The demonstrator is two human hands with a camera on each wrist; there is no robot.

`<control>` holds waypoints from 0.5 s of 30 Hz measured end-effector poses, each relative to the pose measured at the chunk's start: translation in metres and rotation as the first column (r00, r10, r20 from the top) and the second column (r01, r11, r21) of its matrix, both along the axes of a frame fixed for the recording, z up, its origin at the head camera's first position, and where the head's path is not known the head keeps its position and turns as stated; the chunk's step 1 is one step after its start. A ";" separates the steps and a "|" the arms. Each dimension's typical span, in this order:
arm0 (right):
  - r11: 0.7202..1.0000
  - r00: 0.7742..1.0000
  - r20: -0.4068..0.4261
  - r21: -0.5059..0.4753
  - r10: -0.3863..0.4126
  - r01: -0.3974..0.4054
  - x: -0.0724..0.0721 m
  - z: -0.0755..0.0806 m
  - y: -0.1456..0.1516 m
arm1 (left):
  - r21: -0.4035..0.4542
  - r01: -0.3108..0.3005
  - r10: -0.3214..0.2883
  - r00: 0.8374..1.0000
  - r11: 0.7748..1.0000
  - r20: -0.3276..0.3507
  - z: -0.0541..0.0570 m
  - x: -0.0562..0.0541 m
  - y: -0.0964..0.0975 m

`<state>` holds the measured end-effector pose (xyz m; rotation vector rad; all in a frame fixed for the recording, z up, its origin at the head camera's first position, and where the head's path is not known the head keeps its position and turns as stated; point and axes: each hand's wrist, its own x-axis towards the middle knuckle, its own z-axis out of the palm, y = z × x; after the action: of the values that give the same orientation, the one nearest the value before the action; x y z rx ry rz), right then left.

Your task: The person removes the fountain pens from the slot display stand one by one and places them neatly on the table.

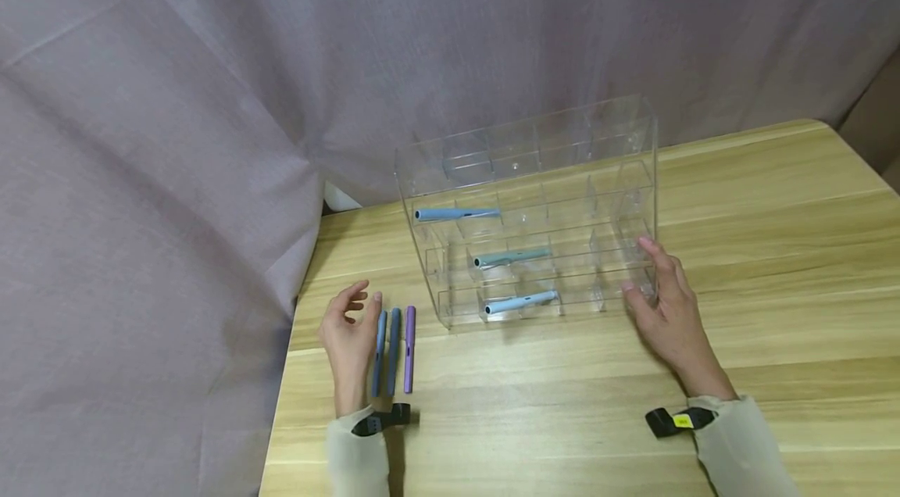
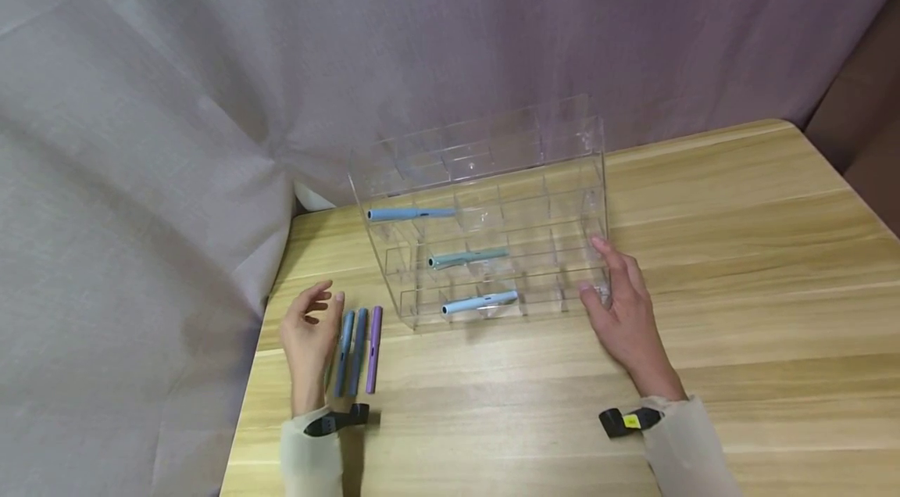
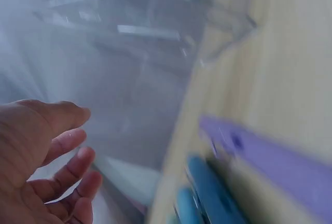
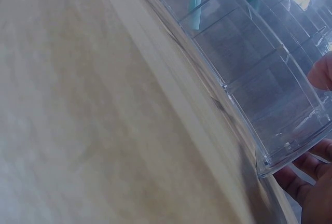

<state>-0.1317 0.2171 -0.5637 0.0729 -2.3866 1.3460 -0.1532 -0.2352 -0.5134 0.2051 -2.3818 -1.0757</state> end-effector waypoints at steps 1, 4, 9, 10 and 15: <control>1.000 1.000 0.000 -0.001 -0.001 0.001 0.000 0.000 0.000 | -0.004 0.022 -0.022 0.999 1.000 -0.024 0.004 -0.001 0.005; 1.000 1.000 0.009 -0.008 -0.001 0.001 0.001 0.000 0.000 | 0.002 0.073 -0.072 0.993 0.997 -0.091 0.015 -0.004 0.018; 1.000 1.000 0.024 -0.024 0.001 0.000 0.001 0.001 0.000 | 0.078 0.148 -0.132 0.975 0.986 -0.179 0.028 -0.007 0.036; 1.000 1.000 0.026 -0.026 0.001 0.000 0.001 0.001 0.000 | 0.098 0.168 -0.147 0.970 0.981 -0.193 0.030 -0.007 0.039; 1.000 1.000 0.031 -0.017 0.002 -0.001 0.001 0.001 0.002 | 0.196 0.283 -0.228 0.938 0.939 -0.260 0.041 -0.008 0.055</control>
<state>-0.1303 0.2186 -0.5624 0.0493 -2.4009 1.3782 -0.1616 -0.1802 -0.4722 -0.1534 -2.1087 -1.4161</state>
